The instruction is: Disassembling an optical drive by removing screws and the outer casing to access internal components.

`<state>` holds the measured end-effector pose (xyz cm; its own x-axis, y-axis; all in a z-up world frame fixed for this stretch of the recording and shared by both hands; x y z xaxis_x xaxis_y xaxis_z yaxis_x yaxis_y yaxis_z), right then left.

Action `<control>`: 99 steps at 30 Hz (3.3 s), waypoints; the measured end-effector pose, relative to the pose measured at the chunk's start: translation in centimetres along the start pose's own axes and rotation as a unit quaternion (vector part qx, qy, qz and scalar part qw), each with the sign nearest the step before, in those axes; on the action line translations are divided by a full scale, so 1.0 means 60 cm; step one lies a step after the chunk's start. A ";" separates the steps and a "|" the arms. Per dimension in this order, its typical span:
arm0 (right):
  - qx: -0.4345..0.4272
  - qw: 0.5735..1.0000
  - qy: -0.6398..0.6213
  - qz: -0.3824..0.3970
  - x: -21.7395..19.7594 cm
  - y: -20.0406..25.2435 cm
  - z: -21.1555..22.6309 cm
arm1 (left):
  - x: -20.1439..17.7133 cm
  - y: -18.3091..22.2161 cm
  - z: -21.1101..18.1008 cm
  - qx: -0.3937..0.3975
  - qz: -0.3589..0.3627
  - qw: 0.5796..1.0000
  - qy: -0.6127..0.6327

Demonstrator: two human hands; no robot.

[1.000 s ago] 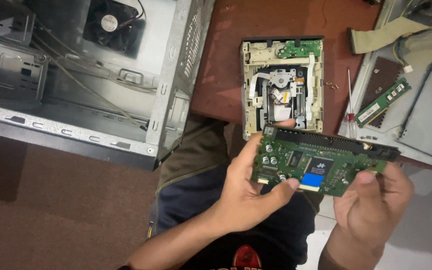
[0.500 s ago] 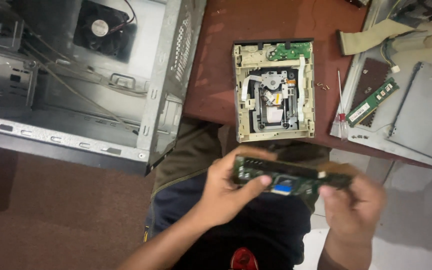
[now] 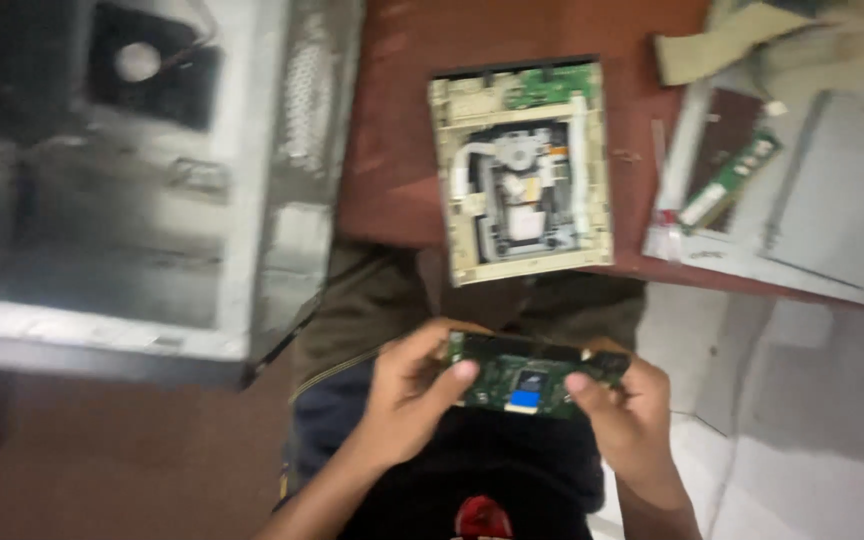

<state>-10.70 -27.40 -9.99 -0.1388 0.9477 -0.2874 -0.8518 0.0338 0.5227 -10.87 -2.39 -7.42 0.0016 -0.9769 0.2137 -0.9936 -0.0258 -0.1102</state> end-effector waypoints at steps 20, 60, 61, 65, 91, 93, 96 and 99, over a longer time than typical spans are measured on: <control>0.051 0.898 -0.276 -0.338 -0.431 -0.207 -0.101 | -0.007 -0.033 0.012 -0.014 -0.070 0.997 -0.019; -0.144 0.845 0.429 -0.286 -0.079 -0.127 0.117 | 0.059 -0.153 0.007 0.300 0.090 0.784 -0.536; -0.175 0.836 0.429 -0.295 -0.081 -0.128 0.114 | 0.059 -0.150 0.003 0.318 0.097 0.781 -0.529; -0.176 0.844 0.415 -0.291 -0.082 -0.135 0.115 | 0.063 -0.138 -0.012 0.366 0.143 0.766 -0.508; -0.259 0.898 0.051 -0.353 -0.123 -0.074 0.108 | 0.078 -0.157 0.011 0.262 0.134 0.711 -0.639; -0.254 0.898 0.058 -0.354 -0.120 -0.071 0.104 | 0.079 -0.155 0.013 0.252 0.139 0.683 -0.671; -0.263 0.907 0.008 -0.330 -0.115 -0.073 0.098 | 0.072 -0.152 0.012 0.256 0.145 0.683 -0.669; -0.233 0.907 -0.105 -0.334 -0.118 -0.070 0.093 | 0.065 -0.144 0.005 0.288 0.152 0.720 -0.613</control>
<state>-3.33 -32.49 -5.66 0.5443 0.8067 -0.2300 -0.8386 0.5310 -0.1218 -2.22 -6.07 -5.91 0.2441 -0.4003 -0.8833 -0.7575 0.4900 -0.4314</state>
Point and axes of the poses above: each hand's wrist, its own y-axis away from the middle knuckle, its own x-axis out of the palm, z = x × y, the point moved 4 cm from there along -y, towards the middle knuckle, and after that the axes turned 13 degrees about x, right-handed, at the moved point
